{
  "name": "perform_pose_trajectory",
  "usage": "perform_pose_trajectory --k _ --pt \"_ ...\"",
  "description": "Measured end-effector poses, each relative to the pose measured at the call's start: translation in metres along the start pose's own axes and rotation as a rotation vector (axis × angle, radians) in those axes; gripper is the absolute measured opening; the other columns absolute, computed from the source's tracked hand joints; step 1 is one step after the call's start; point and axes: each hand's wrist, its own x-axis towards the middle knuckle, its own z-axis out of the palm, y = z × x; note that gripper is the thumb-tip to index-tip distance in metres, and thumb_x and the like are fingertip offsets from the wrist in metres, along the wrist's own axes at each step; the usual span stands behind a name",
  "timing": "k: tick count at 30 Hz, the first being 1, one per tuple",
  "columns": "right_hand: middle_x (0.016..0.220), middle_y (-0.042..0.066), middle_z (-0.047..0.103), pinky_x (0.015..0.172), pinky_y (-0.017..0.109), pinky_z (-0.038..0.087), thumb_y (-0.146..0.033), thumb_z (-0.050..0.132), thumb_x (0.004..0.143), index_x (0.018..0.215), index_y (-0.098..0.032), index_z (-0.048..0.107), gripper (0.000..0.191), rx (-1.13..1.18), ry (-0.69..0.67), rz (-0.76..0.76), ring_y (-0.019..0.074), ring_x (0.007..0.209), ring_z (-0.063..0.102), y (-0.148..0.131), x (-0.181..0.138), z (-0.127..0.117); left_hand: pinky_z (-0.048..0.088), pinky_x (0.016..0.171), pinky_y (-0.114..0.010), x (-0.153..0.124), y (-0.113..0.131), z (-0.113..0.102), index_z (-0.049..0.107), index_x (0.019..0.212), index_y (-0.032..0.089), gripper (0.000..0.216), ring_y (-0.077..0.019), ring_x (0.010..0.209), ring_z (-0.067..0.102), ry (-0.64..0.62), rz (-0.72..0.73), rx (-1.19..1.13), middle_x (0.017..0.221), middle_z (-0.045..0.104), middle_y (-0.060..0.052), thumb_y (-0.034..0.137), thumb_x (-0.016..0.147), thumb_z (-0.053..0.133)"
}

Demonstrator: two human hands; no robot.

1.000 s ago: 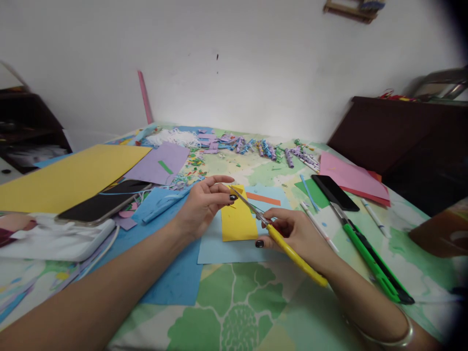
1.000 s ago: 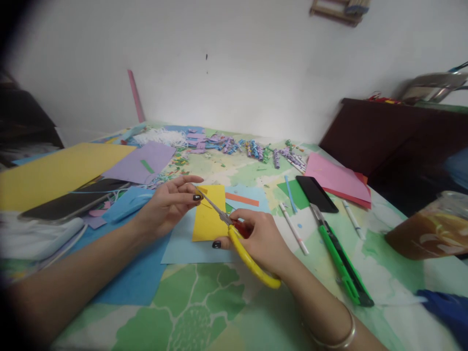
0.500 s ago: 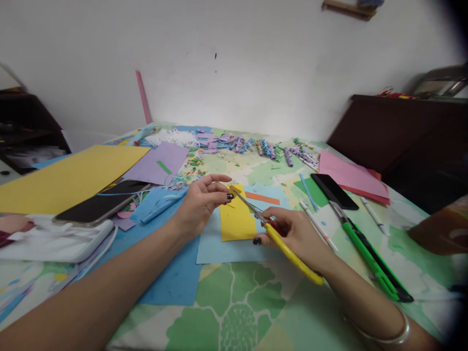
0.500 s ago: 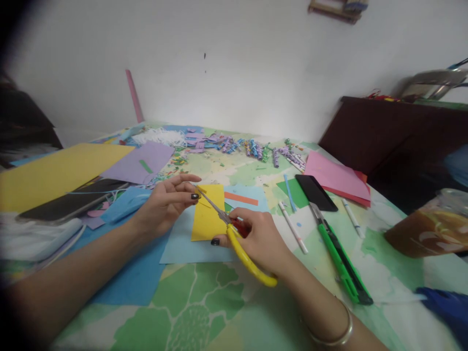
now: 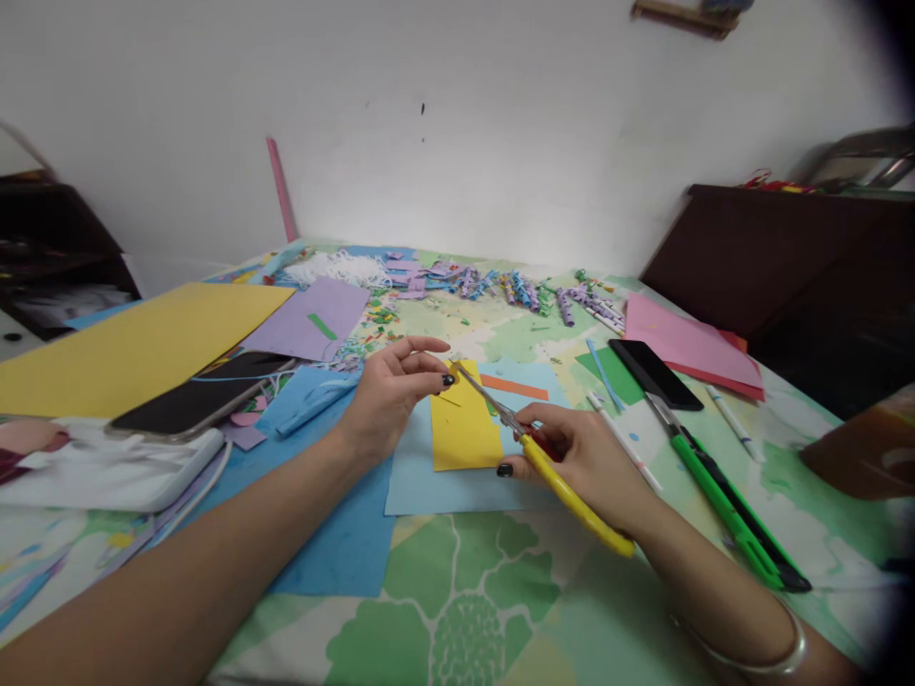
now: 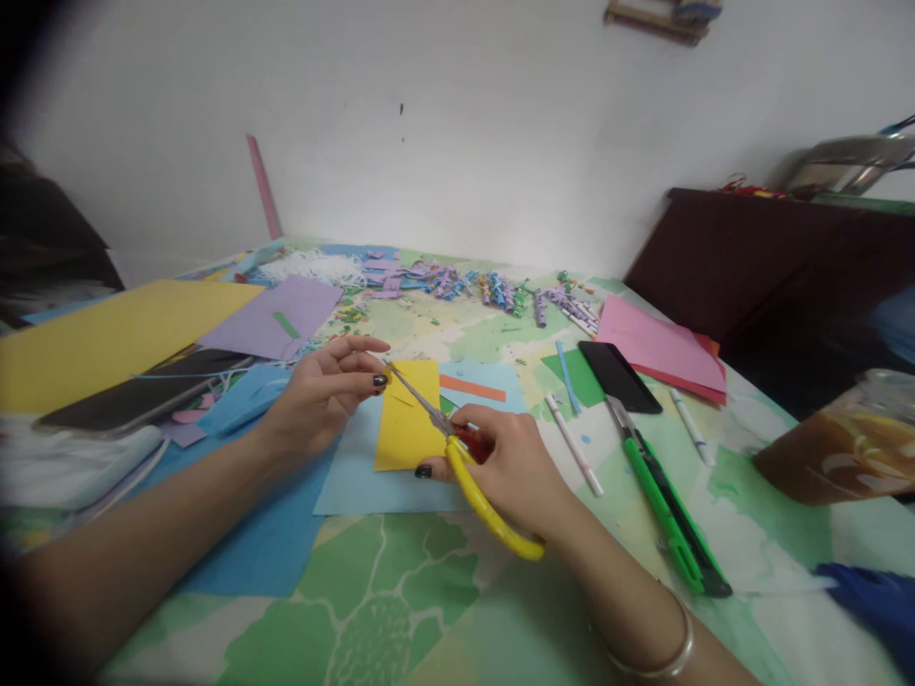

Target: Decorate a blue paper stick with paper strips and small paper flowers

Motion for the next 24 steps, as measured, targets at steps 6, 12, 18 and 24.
perform_pose_trajectory --k 6,12,18,24 --pt "0.056 -0.005 0.038 0.049 0.024 0.023 -0.05 0.07 0.071 0.081 -0.019 0.063 0.033 -0.022 0.0 -0.001 0.0106 0.054 0.031 0.0013 -0.0018 -0.0008 0.043 0.06 -0.021 0.0002 0.0007 -0.0004 0.067 0.087 0.013 0.035 -0.0088 0.06 0.057 0.026 0.02 0.022 0.063 0.067 0.002 0.007 0.054 0.073" --pt "0.056 -0.005 0.038 0.049 0.024 0.024 -0.049 0.071 0.07 0.079 -0.019 0.062 0.033 -0.048 0.008 -0.006 0.0104 0.054 0.032 0.0009 -0.0002 -0.002 0.043 0.061 -0.021 0.0008 0.0009 -0.0011 0.068 0.086 0.013 0.034 -0.009 0.06 0.057 0.037 0.043 0.031 0.062 0.066 0.002 0.007 0.053 0.073" --pt "0.055 -0.006 0.038 0.049 0.024 0.024 -0.051 0.071 0.07 0.079 -0.019 0.062 0.034 -0.068 0.01 -0.012 0.0103 0.053 0.032 0.0008 -0.0004 -0.0018 0.042 0.062 -0.022 0.0007 0.0028 -0.0008 0.068 0.085 0.013 0.033 -0.01 0.061 0.057 0.046 0.054 0.039 0.062 0.066 0.002 0.007 0.053 0.072" --pt "0.055 -0.006 0.038 0.048 0.024 0.024 -0.048 0.071 0.071 0.077 -0.019 0.062 0.032 -0.083 0.014 -0.013 0.01 0.053 0.032 -0.0004 -0.0003 -0.0024 0.042 0.062 -0.024 0.0003 0.005 -0.0006 0.068 0.086 0.013 0.033 -0.0106 0.06 0.056 0.05 0.058 0.052 0.062 0.065 0.001 0.008 0.053 0.071"
